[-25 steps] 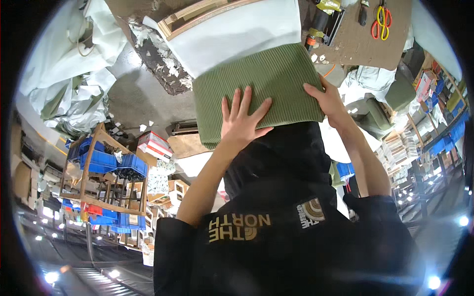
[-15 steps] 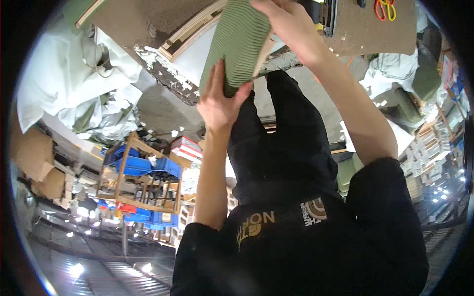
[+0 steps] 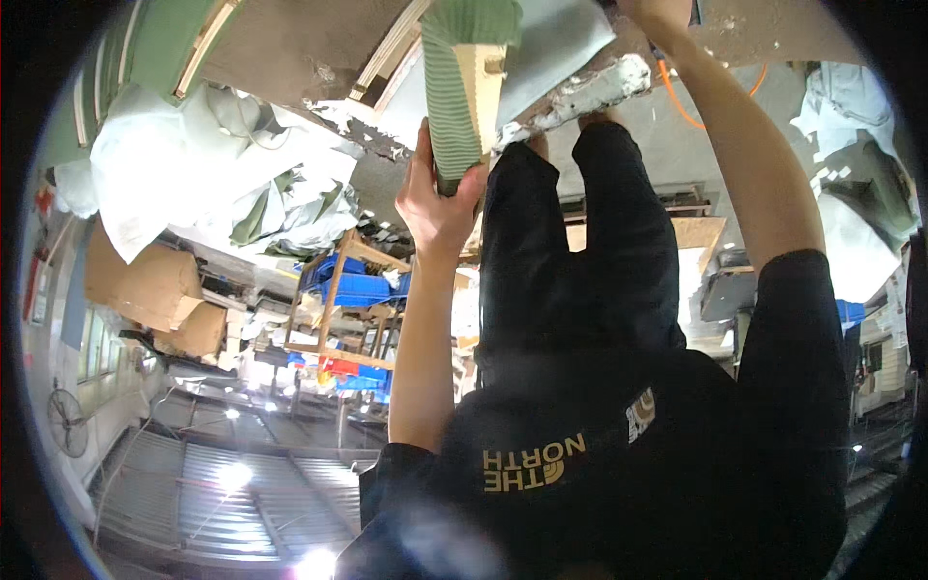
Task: Assembling an upholstered furniture component by adding padding and a fabric cover to a wooden frame and securing it with a pneumatic staple gun.
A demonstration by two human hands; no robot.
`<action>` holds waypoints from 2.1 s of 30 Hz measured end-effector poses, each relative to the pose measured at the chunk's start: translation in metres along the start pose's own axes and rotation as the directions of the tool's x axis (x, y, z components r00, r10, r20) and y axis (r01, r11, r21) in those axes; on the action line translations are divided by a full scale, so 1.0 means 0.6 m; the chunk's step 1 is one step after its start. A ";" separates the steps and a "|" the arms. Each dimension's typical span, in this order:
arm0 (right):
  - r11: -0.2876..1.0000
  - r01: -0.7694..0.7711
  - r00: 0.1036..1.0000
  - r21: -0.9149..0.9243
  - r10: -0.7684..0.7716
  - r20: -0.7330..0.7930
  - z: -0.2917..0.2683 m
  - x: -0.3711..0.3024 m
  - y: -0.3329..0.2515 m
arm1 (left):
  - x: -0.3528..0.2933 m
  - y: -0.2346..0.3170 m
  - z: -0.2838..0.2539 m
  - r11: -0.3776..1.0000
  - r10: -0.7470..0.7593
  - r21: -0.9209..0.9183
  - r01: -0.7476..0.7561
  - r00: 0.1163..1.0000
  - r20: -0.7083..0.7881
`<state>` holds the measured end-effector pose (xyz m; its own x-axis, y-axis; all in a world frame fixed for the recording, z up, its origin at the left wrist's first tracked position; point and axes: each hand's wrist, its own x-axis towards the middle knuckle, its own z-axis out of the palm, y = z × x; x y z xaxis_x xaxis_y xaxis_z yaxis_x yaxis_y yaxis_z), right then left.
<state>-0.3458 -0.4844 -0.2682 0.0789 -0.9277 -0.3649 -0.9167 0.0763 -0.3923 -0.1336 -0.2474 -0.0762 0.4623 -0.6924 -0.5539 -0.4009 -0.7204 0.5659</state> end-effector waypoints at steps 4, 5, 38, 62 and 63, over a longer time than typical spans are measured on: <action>0.991 -0.135 0.990 -0.005 0.135 -0.045 -0.030 0.001 -0.026 | 0.017 0.005 -0.024 0.999 0.037 -0.009 -0.037 0.999 0.021; 0.979 -0.147 0.985 0.139 0.158 -0.069 -0.049 -0.005 -0.035 | 0.019 0.004 -0.028 0.998 0.066 -0.008 -0.066 0.997 0.034; 0.975 -0.054 0.810 0.217 -0.084 0.580 -0.283 -0.464 -0.275 | -0.008 -0.030 -0.053 0.950 0.252 0.150 -0.275 0.955 0.155; 0.753 -0.324 0.926 0.573 0.128 0.354 -0.103 -0.606 -0.231 | -0.146 -0.172 0.036 0.866 0.266 -0.484 -0.127 0.936 0.231; 0.805 -0.288 0.938 0.519 0.128 0.322 -0.100 -0.609 -0.228 | -0.143 -0.181 0.041 0.884 0.234 -0.456 -0.106 0.943 0.235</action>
<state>-0.2724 -0.1778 -0.0305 0.0830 -0.7428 -0.6644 -0.5568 0.5183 -0.6491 -0.1491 -0.1106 -0.1050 0.1564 -0.8313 -0.5333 -0.0428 -0.5452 0.8372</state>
